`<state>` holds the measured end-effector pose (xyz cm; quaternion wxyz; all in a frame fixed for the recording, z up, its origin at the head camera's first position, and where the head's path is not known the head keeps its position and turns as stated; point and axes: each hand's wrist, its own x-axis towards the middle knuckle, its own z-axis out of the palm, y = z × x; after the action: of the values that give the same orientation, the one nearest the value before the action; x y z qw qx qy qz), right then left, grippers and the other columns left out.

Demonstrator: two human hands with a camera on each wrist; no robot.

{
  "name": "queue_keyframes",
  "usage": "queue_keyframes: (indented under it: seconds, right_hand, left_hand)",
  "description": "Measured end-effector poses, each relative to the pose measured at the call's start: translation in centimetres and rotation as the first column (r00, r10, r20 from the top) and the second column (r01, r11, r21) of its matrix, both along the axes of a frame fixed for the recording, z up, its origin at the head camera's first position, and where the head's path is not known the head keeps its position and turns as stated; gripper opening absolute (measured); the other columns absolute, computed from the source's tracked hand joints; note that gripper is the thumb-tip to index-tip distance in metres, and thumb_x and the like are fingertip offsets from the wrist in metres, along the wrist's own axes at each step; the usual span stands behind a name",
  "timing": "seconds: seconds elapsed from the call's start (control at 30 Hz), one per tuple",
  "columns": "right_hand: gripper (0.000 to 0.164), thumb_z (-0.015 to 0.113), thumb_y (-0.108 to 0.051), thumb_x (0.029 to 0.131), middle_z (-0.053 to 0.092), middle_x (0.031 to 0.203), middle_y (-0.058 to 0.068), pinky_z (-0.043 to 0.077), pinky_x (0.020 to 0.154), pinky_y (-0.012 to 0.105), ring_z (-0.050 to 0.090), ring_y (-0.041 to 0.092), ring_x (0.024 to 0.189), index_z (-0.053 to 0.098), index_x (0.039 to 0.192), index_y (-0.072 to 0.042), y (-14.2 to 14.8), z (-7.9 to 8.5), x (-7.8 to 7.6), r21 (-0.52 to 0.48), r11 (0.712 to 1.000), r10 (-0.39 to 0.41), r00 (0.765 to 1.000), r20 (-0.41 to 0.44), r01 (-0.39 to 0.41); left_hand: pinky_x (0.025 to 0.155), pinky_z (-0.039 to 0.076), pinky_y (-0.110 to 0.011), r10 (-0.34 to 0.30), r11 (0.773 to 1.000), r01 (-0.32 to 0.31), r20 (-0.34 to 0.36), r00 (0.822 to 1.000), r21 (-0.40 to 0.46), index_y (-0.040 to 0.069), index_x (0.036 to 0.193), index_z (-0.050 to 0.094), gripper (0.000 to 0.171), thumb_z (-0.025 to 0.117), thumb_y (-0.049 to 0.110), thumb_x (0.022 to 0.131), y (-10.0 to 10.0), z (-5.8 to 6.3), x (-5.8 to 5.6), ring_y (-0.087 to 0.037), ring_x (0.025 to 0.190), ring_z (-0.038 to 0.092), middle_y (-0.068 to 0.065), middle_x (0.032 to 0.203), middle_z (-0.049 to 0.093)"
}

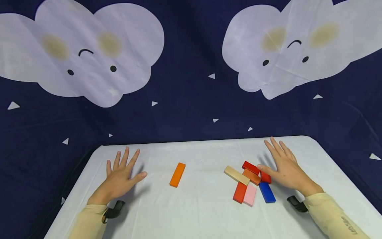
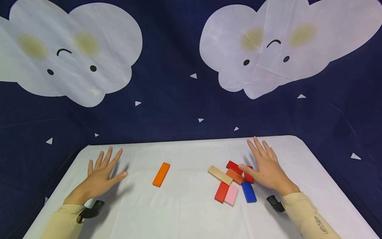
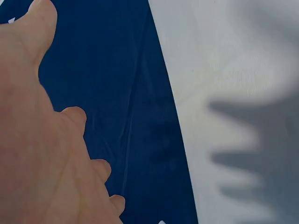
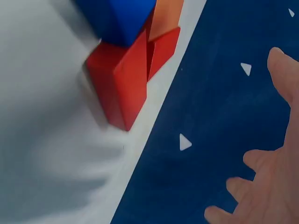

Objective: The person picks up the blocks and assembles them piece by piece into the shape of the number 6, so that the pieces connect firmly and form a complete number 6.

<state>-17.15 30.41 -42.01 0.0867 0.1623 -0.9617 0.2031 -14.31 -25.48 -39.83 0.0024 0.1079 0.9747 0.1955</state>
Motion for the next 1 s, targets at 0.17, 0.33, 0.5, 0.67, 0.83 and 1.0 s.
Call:
queue_keyframes:
  seconds: [0.17, 0.33, 0.5, 0.67, 0.83, 1.0]
  right_hand:
    - [0.093, 0.067, -0.051, 0.093, 0.014, 0.167, 0.018, 0.012, 0.111, 0.075, 0.007, 0.047, 0.150, 0.017, 0.162, -0.013, -1.0, 0.1, -0.2, -0.038, 0.998, 0.047, 0.997, 0.057, -0.045]
    - [0.091, 0.068, -0.052, 0.092, 0.021, 0.165, 0.016, 0.021, 0.109, 0.074, 0.013, 0.044, 0.150, 0.024, 0.161, -0.012, -2.1, 0.0, -0.3, -0.034, 0.995, 0.096, 0.992, 0.087, -0.093]
    - [0.085, 0.069, -0.049, 0.093, 0.026, 0.164, 0.013, 0.025, 0.110, 0.071, 0.016, 0.041, 0.150, 0.029, 0.160, -0.014, -3.1, -0.4, -0.5, -0.021, 0.988, 0.156, 0.982, 0.109, -0.154]
    - [0.076, 0.069, -0.036, 0.096, 0.030, 0.163, 0.013, 0.026, 0.111, 0.069, 0.020, 0.043, 0.149, 0.031, 0.159, -0.015, -3.8, -0.7, -0.6, -0.033, 0.969, 0.246, 0.962, 0.118, -0.244]
    - [0.075, 0.071, -0.025, 0.095, 0.032, 0.162, 0.013, 0.026, 0.112, 0.066, 0.023, 0.041, 0.149, 0.033, 0.158, -0.015, -4.4, -0.9, -0.5, -0.045, 0.952, 0.305, 0.939, 0.157, -0.302]
    - [0.072, 0.067, -0.011, 0.093, 0.034, 0.160, 0.018, 0.029, 0.111, 0.067, 0.026, 0.042, 0.147, 0.034, 0.158, -0.013, -5.0, -0.8, -0.3, -0.038, 0.941, 0.336, 0.915, 0.222, -0.336]
  left_hand:
    - [0.109, -0.011, -0.074, -0.017, 0.999, 0.016, 0.015, 1.000, 0.028, 0.021, 0.163, 0.013, 0.085, 0.054, 0.056, 0.098, 1.0, -0.8, -0.3, -0.052, 0.149, -0.009, -0.023, 0.166, -0.003]
    - [0.110, -0.007, -0.074, -0.051, 0.997, 0.050, 0.016, 0.999, 0.065, 0.022, 0.163, 0.013, 0.081, 0.055, 0.049, 0.100, 2.0, -1.8, -0.3, -0.052, 0.149, -0.006, -0.020, 0.167, -0.001]
    - [0.110, -0.006, -0.074, -0.077, 0.992, 0.075, 0.011, 0.997, 0.099, 0.020, 0.163, 0.015, 0.077, 0.054, 0.045, 0.102, 3.1, -2.6, -0.1, -0.053, 0.149, -0.002, -0.020, 0.167, 0.003]
    - [0.111, -0.005, -0.074, -0.099, 0.986, 0.097, 0.008, 0.995, 0.134, 0.018, 0.163, 0.017, 0.075, 0.054, 0.045, 0.102, 4.2, -3.2, -0.1, -0.051, 0.149, 0.001, -0.019, 0.167, 0.006]
    - [0.113, -0.005, -0.072, -0.125, 0.979, 0.121, 0.014, 0.992, 0.164, 0.019, 0.163, 0.015, 0.077, 0.052, 0.049, 0.102, 5.1, -3.8, -0.1, -0.049, 0.150, 0.002, -0.016, 0.168, 0.006]
    - [0.114, -0.004, -0.070, -0.150, 0.970, 0.142, 0.024, 0.988, 0.197, 0.019, 0.163, 0.016, 0.077, 0.052, 0.049, 0.102, 6.1, -4.5, -0.2, -0.046, 0.151, 0.005, -0.015, 0.168, 0.009]
